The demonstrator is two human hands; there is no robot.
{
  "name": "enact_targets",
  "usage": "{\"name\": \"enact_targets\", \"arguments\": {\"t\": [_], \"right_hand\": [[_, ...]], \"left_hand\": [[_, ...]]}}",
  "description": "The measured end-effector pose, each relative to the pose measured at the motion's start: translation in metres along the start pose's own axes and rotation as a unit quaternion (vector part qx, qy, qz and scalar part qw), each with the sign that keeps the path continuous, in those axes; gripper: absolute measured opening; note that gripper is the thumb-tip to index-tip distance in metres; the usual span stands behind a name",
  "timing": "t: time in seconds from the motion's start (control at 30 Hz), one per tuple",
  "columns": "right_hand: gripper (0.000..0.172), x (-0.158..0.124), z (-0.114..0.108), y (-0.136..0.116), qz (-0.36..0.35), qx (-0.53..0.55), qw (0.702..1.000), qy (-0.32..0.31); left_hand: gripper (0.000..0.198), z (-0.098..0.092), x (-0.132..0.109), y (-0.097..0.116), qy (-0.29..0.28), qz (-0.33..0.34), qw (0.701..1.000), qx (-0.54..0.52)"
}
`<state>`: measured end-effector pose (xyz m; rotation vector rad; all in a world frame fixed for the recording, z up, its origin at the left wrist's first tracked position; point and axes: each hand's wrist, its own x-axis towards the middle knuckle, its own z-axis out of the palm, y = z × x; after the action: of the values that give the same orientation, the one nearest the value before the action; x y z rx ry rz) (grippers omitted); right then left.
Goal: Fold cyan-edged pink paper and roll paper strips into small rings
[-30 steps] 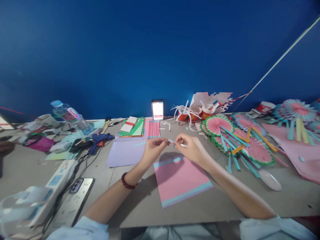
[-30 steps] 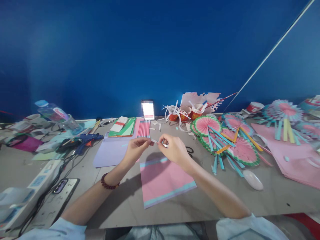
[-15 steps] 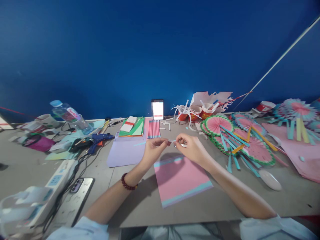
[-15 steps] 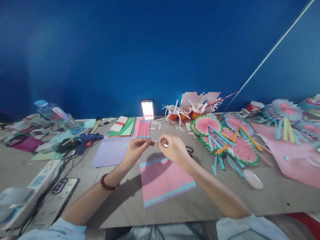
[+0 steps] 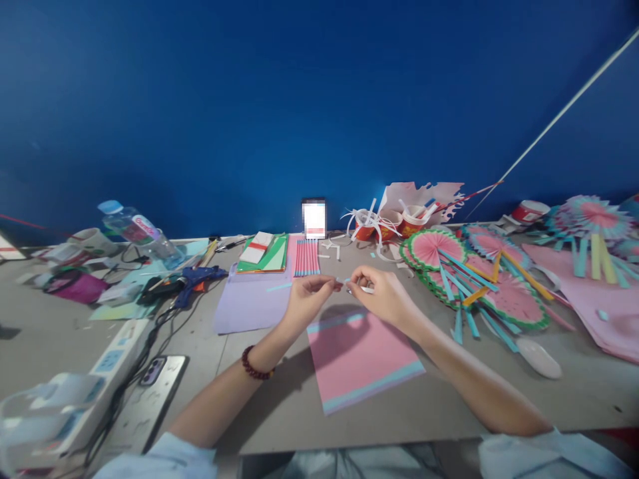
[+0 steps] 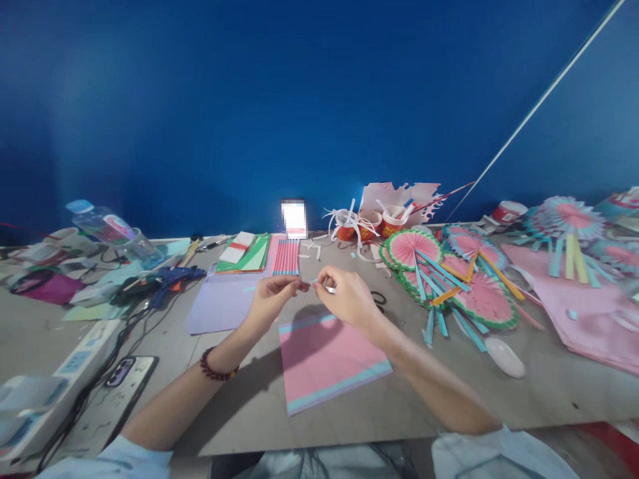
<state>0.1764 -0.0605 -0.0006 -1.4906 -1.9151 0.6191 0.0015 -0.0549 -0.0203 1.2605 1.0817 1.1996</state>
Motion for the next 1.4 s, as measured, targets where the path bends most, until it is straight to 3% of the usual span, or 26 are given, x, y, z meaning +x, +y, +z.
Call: {"name": "enact_targets", "arguments": {"t": [0.3, 0.9, 1.4], "right_hand": [[0.012, -0.0003, 0.0028, 0.0017, -0.003, 0.001, 1.0, -0.003], [0.018, 0.0035, 0.0039, 0.0062, -0.015, 0.02, 0.999, -0.038], [0.013, 0.0028, 0.0035, 0.0066, -0.019, 0.031, 0.998, -0.044]], "left_hand": [[0.018, 0.0012, 0.0012, -0.0038, 0.029, 0.001, 0.999, 0.041], [0.018, -0.003, 0.0042, -0.0039, 0.013, -0.052, 0.998, -0.026], [0.02, -0.0033, 0.0051, -0.0073, -0.007, -0.083, 0.995, -0.051]]}}
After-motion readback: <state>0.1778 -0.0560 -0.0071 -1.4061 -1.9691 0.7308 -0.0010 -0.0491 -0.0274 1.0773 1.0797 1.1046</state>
